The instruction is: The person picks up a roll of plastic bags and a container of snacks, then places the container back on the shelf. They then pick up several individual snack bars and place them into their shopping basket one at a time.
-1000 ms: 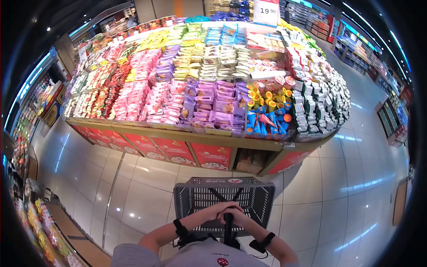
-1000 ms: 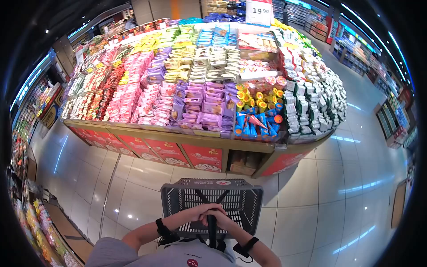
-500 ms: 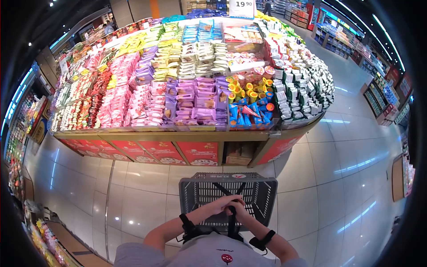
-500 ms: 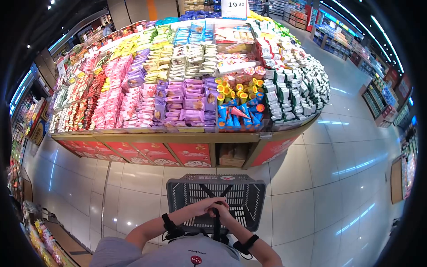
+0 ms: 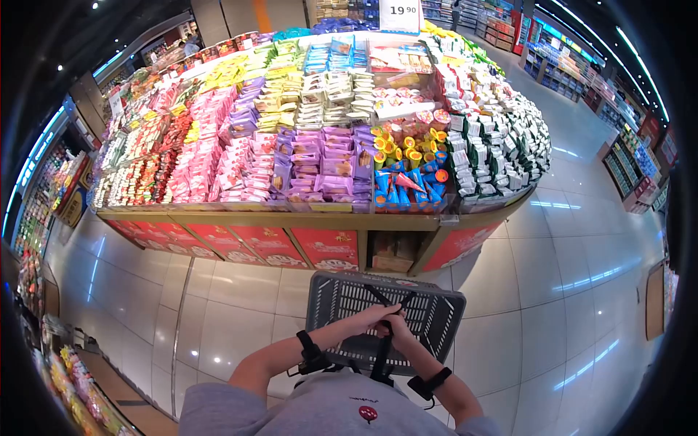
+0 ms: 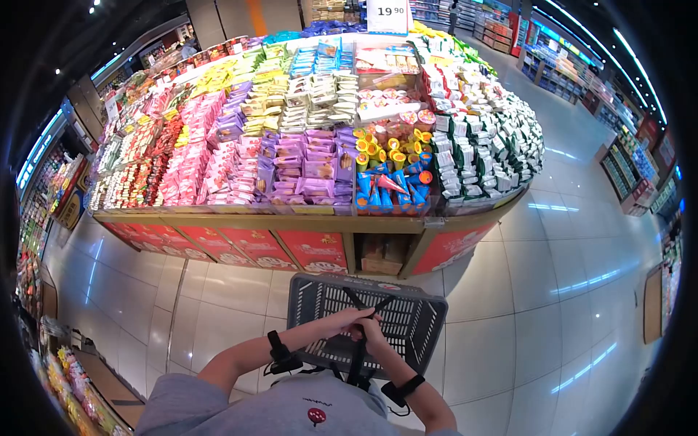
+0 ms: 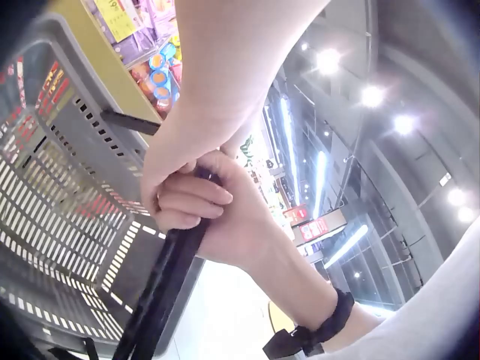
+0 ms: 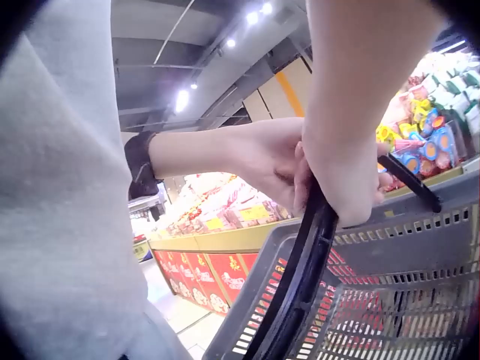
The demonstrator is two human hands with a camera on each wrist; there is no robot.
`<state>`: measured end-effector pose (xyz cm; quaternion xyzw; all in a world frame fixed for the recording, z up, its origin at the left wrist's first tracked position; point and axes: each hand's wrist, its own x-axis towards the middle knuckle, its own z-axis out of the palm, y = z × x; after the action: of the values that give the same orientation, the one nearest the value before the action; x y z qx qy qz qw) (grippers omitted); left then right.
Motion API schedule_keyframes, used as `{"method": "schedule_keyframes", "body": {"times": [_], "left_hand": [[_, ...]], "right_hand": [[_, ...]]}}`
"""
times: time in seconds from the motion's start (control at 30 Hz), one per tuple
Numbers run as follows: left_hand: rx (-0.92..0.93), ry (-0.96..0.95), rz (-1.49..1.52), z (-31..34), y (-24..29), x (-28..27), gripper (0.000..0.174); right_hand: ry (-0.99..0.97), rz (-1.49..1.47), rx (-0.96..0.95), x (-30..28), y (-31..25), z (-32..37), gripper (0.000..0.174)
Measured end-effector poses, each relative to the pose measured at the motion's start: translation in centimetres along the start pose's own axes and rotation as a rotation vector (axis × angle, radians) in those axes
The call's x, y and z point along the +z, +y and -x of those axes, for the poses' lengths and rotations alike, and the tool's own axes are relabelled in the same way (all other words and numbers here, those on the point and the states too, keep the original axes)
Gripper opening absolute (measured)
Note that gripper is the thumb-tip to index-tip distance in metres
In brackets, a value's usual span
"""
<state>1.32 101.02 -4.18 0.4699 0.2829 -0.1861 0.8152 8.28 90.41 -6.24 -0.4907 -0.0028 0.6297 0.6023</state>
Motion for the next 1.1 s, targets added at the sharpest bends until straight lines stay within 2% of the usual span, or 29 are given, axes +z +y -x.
{"method": "schedule_keyframes", "body": {"times": [0.07, 0.17, 0.2, 0.27, 0.37, 0.4, 0.53, 0.63, 0.67, 0.77, 0.8, 0.93, 1.1], "left_hand": [[-0.017, 0.055, -0.051, -0.3, 0.0, -0.4, 0.039], [0.141, 0.149, -0.193, 1.7, 1.8, -0.2, 0.035], [0.084, 0.114, -0.211, 2.2, 2.5, -0.2, 0.034], [0.086, 0.101, -0.182, 1.8, 2.3, -0.6, 0.033], [0.063, 0.087, -0.147, -0.2, 1.1, -0.4, 0.033], [0.056, 0.075, -0.149, -0.2, 1.2, 0.2, 0.033], [0.032, 0.083, -0.163, -1.9, 1.0, 1.1, 0.031], [0.029, 0.092, -0.161, -2.1, 1.6, 1.5, 0.030], [0.034, 0.089, -0.161, -2.3, 1.8, 1.4, 0.032], [0.041, 0.102, -0.178, -3.3, 1.8, 0.6, 0.035], [0.041, 0.110, -0.172, -3.5, 1.5, 0.4, 0.035], [0.019, 0.137, -0.106, -4.0, 0.3, -0.4, 0.034], [0.013, 0.165, -0.044, -4.1, -1.5, -1.3, 0.030]], "right_hand": [[-0.015, 0.038, 0.006, -0.4, -1.7, 0.7, 0.018], [-0.052, -0.013, 0.010, -3.0, -4.3, 0.1, 0.019], [-0.056, -0.021, -0.021, -3.8, -5.2, 0.0, 0.019], [-0.060, -0.037, -0.089, -5.2, -7.0, 0.0, 0.021], [-0.027, -0.063, -0.070, -6.9, -7.9, 0.0, 0.022], [-0.005, -0.045, -0.099, -7.4, -7.0, -0.2, 0.023], [0.044, -0.011, -0.011, -9.1, -5.7, -1.9, 0.023], [0.202, -0.012, -0.029, -8.9, -6.0, -2.3, 0.026], [0.276, -0.022, -0.088, -9.5, -5.4, -3.0, 0.030], [0.404, -0.174, -0.146, -9.5, -6.3, -2.4, 0.032], [0.404, -0.187, -0.125, -10.2, -6.3, -2.7, 0.043], [0.368, -0.256, -0.105, -12.8, -5.7, -2.8, 0.055], [0.359, -0.251, -0.084, -13.2, -4.8, -3.3, 0.052]]}}
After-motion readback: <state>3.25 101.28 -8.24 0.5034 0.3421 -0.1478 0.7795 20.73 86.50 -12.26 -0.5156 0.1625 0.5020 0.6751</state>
